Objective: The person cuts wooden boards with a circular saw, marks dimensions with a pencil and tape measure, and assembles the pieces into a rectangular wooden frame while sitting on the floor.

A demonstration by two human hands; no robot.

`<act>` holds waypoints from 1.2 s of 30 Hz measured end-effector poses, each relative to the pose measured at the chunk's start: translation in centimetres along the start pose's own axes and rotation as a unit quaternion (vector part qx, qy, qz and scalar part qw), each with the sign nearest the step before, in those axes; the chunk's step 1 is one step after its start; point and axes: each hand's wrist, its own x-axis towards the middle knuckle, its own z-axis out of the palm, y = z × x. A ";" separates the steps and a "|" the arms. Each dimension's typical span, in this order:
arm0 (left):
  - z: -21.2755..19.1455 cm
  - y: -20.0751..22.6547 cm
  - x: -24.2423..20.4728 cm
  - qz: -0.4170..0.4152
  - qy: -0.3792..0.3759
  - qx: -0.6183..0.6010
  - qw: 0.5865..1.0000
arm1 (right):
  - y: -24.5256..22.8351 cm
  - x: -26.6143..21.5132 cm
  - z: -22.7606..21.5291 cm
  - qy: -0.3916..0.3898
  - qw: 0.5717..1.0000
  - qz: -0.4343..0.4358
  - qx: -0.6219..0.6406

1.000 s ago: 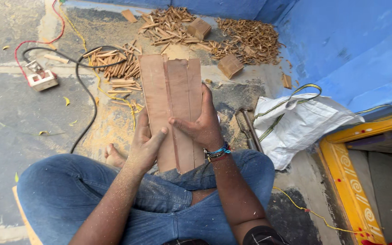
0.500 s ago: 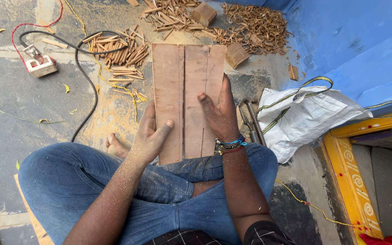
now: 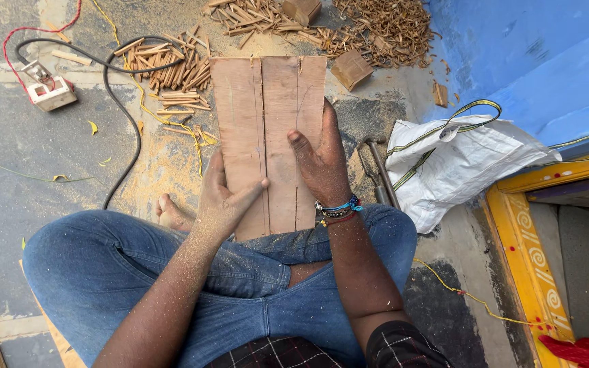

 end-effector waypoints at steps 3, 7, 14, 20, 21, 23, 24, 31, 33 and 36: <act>-0.1 0.3 0.1 -0.019 -0.001 0.006 1.000 | 0.0 0.0 0.1 0.000 1.000 0.012 0.014; 0.1 0.5 0.1 -0.020 0.008 0.034 0.999 | 0.0 -0.1 0.1 0.001 0.999 0.014 0.029; 0.1 0.7 -0.1 -0.014 0.020 0.087 0.996 | 0.1 -0.1 0.1 0.001 0.999 0.017 0.029; 0.2 1.0 -0.2 -0.029 0.020 0.081 0.996 | -0.1 -0.1 0.0 0.002 0.999 0.007 0.033; 0.2 1.0 -0.2 -0.031 0.019 0.081 0.996 | -0.1 -0.1 0.1 -0.001 0.999 0.011 0.035; 0.2 1.0 -0.2 -0.037 0.018 0.080 0.996 | -0.2 -0.1 0.0 -0.005 0.999 0.019 0.038; 0.2 1.0 -0.2 -0.042 0.019 0.096 0.994 | -0.2 -0.1 0.0 -0.005 0.999 0.022 0.035; 0.2 0.8 -0.3 -0.006 0.021 0.060 0.998 | 0.1 -0.1 0.1 -0.003 1.000 0.016 0.017; 0.2 0.8 -0.2 0.001 0.022 0.059 0.998 | 0.2 0.0 0.1 -0.002 1.000 0.013 0.009; 0.1 0.9 -0.3 -0.015 0.024 0.073 0.997 | 0.2 0.0 0.1 -0.003 1.000 0.016 0.002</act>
